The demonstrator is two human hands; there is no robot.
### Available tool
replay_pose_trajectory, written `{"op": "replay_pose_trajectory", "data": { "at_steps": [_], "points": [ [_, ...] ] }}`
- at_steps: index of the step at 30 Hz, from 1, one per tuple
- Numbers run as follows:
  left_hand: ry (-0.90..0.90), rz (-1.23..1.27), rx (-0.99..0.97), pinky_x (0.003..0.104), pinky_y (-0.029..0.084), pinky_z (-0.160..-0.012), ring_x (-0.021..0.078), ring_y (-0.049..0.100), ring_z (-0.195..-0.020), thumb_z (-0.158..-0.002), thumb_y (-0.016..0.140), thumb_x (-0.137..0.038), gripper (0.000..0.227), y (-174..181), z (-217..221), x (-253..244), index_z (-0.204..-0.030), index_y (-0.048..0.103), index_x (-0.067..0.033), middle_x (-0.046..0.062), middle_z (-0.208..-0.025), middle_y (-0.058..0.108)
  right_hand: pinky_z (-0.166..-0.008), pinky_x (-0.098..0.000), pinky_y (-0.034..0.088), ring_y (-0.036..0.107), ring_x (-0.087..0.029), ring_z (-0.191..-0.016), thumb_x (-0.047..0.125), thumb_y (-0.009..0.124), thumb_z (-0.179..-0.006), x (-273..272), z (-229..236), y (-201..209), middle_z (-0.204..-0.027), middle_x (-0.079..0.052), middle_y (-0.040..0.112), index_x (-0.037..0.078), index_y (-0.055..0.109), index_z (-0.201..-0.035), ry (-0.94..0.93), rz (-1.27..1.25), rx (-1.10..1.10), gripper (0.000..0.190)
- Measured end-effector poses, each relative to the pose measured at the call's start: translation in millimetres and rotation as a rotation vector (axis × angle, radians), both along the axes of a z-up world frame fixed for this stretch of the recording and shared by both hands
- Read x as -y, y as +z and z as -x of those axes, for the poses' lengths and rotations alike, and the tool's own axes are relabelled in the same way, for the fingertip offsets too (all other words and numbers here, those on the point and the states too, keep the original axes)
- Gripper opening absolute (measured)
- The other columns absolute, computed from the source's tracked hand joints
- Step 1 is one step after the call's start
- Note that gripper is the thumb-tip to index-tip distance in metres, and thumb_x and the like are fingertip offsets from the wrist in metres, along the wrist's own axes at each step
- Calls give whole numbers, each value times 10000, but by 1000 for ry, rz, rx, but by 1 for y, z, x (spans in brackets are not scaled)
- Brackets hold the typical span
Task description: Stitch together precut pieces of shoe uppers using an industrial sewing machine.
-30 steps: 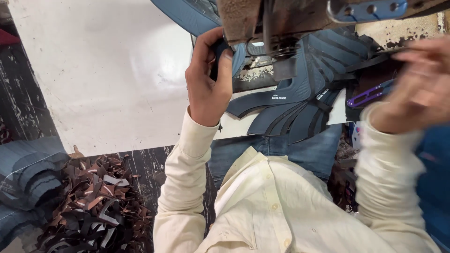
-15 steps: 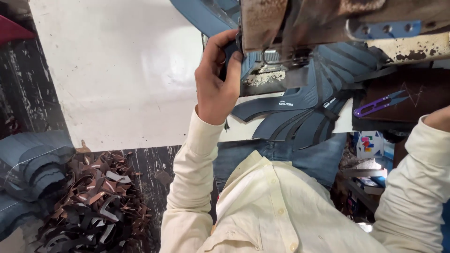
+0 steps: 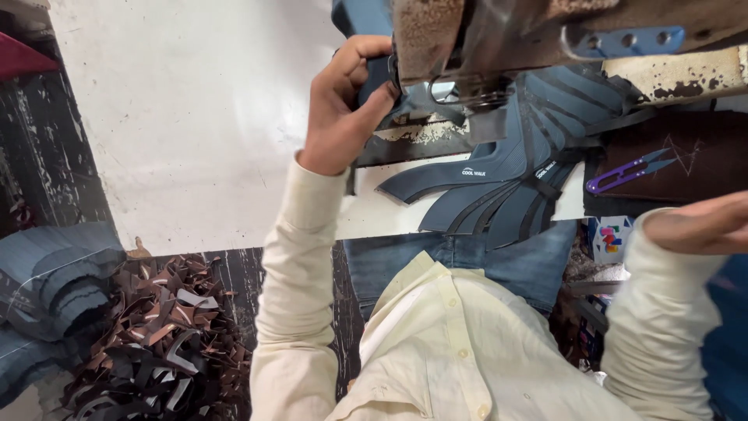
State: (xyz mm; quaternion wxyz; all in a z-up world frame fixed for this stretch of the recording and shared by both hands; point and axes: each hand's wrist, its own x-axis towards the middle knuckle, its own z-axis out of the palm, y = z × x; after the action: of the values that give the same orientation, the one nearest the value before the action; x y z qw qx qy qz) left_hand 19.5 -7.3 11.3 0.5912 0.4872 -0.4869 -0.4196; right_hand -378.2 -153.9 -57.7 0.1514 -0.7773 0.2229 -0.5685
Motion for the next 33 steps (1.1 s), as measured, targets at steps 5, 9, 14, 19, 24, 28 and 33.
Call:
{"op": "replay_pose_trajectory", "data": {
  "at_steps": [5,9,14,19,24,28,33],
  "points": [
    [406,77,-178,180,448,-773,11,585,-868,-1061,631,81,145,-27,36,-14,-1175,617,-7,0,-962,664,-914,-404,543,581,-371,-1172,428,482,-1119,-51,-51,28,-1395,-181,513,-16,464,-1389,-4,55,-38,520],
    [563,121,-166,209,494,-853,30,626,-910,-1060,631,55,108,-21,55,-20,-1144,606,-7,6,-1036,681,-853,-300,524,616,-243,-1090,479,542,-1137,-84,-96,37,-1350,-128,551,3,564,-1390,87,-256,-7,540],
    [636,27,-221,221,504,-782,64,630,-926,-1084,631,-10,97,-17,68,-29,-1180,639,4,31,-1049,691,-902,-262,587,731,-163,-977,212,641,-1152,-101,-161,65,-1104,-103,744,-21,630,-1314,383,-616,-186,285],
    [569,30,-154,231,545,-981,71,661,-1115,-1105,591,-37,305,-4,80,-48,-1408,577,-22,54,-1271,689,-966,-275,595,735,-164,-1059,12,675,-1089,-102,-203,78,-1168,-125,736,-50,643,-1318,489,-734,-103,240],
    [605,69,-148,213,531,-972,72,658,-1129,-1139,586,-21,334,-13,88,-41,-1473,573,-21,57,-1302,687,-930,-256,597,734,-142,-1015,-54,713,-1035,-99,-209,88,-1121,-126,753,-63,710,-1218,480,-806,-76,184],
    [635,24,-96,210,527,-870,60,641,-1025,-1122,564,-5,348,-7,94,-39,-1469,541,-19,65,-1345,672,-870,-238,594,734,-132,-970,-48,714,-1014,-97,-206,90,-1077,-125,766,-62,731,-1171,470,-858,-107,158],
    [629,-52,79,191,537,-895,78,668,-1033,-1117,584,27,555,5,122,-61,-1604,327,-47,105,-1186,704,-877,-233,595,738,-133,-980,-59,694,-1023,-88,-200,84,-1084,-125,768,-63,728,-1185,498,-878,-100,166]
  ]
}}
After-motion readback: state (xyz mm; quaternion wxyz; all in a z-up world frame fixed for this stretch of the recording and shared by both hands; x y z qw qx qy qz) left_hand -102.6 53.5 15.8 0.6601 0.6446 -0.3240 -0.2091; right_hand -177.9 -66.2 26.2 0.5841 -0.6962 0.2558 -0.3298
